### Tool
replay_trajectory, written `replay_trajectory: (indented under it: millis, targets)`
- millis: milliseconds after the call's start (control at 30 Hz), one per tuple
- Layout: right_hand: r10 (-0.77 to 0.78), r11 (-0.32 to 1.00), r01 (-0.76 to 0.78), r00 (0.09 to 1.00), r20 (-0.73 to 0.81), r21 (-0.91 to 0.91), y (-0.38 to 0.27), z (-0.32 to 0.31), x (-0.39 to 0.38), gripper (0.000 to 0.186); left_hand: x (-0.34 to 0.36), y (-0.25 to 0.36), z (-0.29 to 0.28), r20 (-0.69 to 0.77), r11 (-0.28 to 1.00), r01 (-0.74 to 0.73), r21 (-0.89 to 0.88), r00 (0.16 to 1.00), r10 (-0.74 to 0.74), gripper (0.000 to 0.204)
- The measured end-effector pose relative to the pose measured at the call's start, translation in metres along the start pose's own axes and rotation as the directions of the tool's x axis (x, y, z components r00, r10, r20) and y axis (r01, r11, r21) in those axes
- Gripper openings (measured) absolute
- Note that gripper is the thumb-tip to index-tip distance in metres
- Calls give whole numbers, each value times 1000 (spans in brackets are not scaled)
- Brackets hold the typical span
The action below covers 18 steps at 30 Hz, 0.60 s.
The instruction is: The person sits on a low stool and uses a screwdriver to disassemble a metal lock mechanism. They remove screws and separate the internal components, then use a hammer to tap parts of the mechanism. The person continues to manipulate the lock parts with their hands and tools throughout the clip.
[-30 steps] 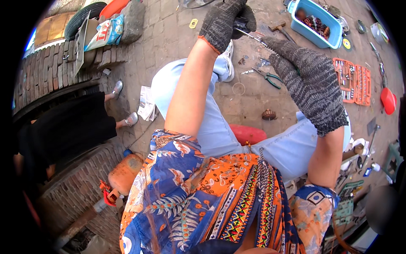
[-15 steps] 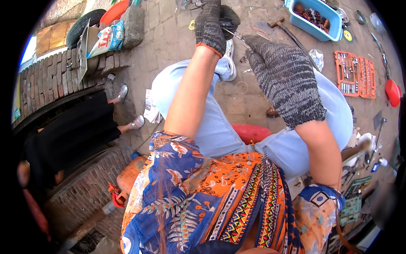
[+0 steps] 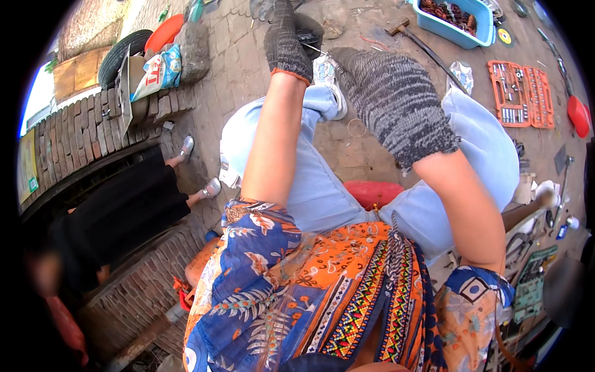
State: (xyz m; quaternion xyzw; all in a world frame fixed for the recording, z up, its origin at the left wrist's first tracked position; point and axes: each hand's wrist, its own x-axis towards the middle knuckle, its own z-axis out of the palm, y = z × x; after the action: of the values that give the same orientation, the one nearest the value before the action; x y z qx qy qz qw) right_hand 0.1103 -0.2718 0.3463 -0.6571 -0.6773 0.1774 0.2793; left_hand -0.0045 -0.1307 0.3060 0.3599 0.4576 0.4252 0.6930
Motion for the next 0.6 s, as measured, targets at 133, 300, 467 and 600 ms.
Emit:
replay_trajectory:
  millis: [133, 300, 467, 600]
  targets:
    - [1, 1000, -1, 1000, -13, 14, 9, 8, 4, 18, 0, -3, 0, -65, 975, 35, 218, 998, -22, 56]
    - [14, 998, -21, 993, -115, -62, -7, 24, -1, 17, 17, -15, -5, -181, 995, -45, 88, 982, 60, 56]
    - [35, 997, -43, 992, -120, -71, -32, 41, 6, 17, 30, -11, -42, -328, 985, -168, -34, 933, 148, 47]
    - [8, 999, -11, 997, -72, -41, -13, 23, 10, 20, 20, -13, -15, -324, 997, -51, 62, 943, 68, 43]
